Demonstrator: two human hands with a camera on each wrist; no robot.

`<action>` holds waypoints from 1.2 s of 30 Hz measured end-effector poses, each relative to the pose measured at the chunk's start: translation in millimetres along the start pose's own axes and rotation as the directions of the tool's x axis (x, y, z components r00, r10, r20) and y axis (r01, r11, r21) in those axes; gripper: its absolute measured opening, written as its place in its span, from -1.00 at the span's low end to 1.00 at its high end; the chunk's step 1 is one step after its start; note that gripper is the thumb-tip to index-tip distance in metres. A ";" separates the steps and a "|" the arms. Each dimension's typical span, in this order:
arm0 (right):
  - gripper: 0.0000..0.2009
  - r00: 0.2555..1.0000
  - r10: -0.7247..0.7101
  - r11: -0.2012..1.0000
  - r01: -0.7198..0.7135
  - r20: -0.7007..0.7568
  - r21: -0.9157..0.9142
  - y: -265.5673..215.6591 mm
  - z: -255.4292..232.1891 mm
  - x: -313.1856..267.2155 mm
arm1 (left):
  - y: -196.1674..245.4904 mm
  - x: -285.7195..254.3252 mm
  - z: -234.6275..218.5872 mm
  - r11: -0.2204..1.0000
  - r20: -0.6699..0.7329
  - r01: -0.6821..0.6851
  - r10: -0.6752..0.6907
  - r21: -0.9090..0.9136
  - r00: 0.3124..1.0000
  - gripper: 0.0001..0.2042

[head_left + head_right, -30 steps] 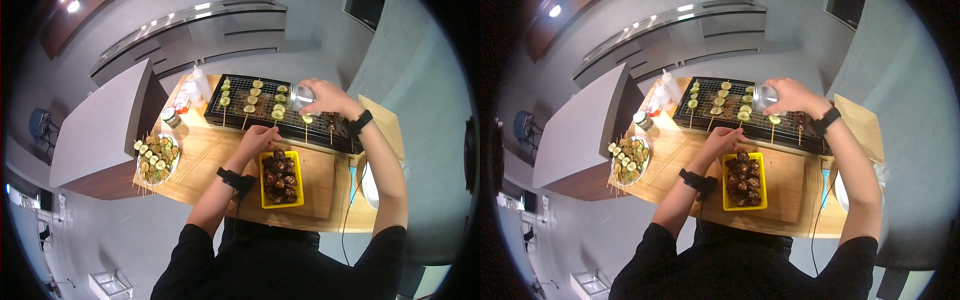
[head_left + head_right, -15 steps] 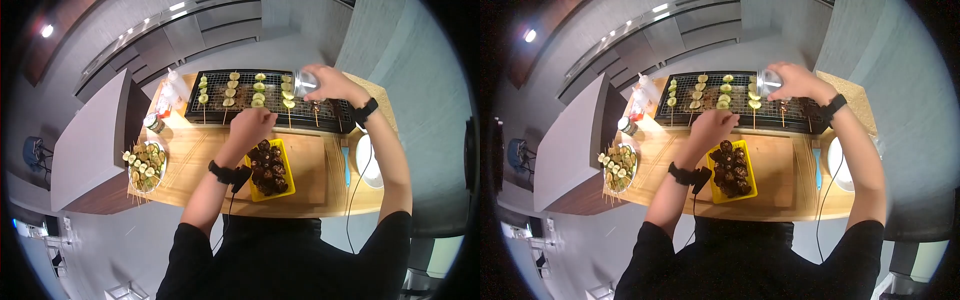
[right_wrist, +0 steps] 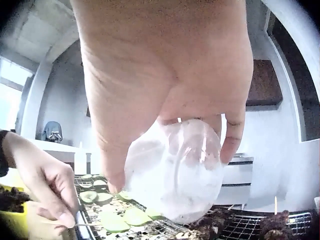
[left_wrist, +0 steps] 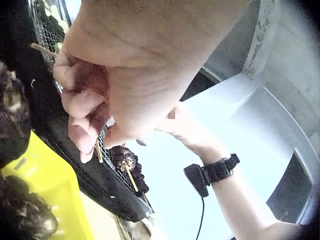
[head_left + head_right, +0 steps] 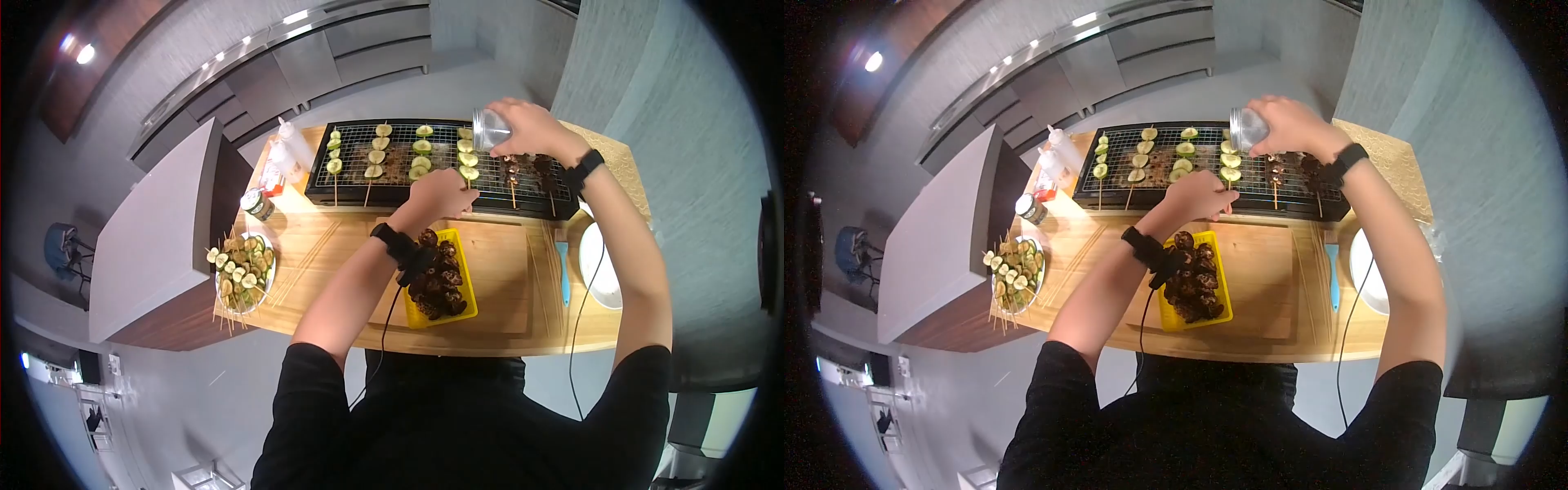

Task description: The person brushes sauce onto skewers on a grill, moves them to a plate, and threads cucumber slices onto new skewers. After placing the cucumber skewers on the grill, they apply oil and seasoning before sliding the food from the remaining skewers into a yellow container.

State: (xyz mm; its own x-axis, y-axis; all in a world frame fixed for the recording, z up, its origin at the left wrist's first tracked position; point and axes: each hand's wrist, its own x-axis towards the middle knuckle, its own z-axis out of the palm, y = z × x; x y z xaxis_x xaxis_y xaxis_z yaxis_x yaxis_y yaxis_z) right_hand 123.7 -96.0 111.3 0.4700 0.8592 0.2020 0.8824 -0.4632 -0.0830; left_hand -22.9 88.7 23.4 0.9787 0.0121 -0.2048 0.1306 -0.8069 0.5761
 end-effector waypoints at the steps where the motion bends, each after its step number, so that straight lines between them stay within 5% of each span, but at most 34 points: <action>1: -0.19 1.000 0.008 0.999 -0.009 -0.020 -0.040 2.4 0.6 3.2 | -1.8 2.8 1.3 1.000 0.003 -0.010 0.010 -0.019 1.000 -0.60; 4: -0.19 0.997 0.050 0.992 -0.042 0.059 -0.120 17.3 6.5 18.9 | -9.7 11.3 8.0 0.997 0.005 -0.032 0.032 -0.065 0.999 -0.62; 13: -0.18 0.988 0.157 0.986 -0.157 -0.003 -0.057 21.0 9.9 42.7 | -17.5 16.3 10.9 0.974 -0.013 -0.062 0.060 -0.220 0.998 -0.64; 16: -0.16 0.981 0.140 0.987 -0.127 0.135 -0.095 16.6 3.6 38.7 | -24.4 19.7 14.2 0.957 -0.021 -0.088 0.086 -0.278 0.996 -0.65; 24: -0.13 0.997 0.059 0.997 -0.056 -0.058 0.055 24.1 -7.1 -5.8 | -25.7 4.0 9.8 0.824 -0.063 -0.077 0.050 -0.562 0.997 -0.69; 36: -0.20 0.997 0.052 0.992 -0.045 -0.054 0.115 13.5 -7.6 -36.2 | -18.4 1.8 21.9 0.829 -0.046 -0.085 0.071 -0.553 0.996 -0.67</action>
State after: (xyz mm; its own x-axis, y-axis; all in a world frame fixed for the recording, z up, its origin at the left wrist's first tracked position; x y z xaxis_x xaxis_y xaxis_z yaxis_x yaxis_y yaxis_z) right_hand 118.4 -135.0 110.3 0.5131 0.8210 0.2503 0.8569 -0.4734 -0.2041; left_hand -27.1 90.6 -4.9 0.9918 -0.0181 -0.1266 0.1127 -0.3433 0.9324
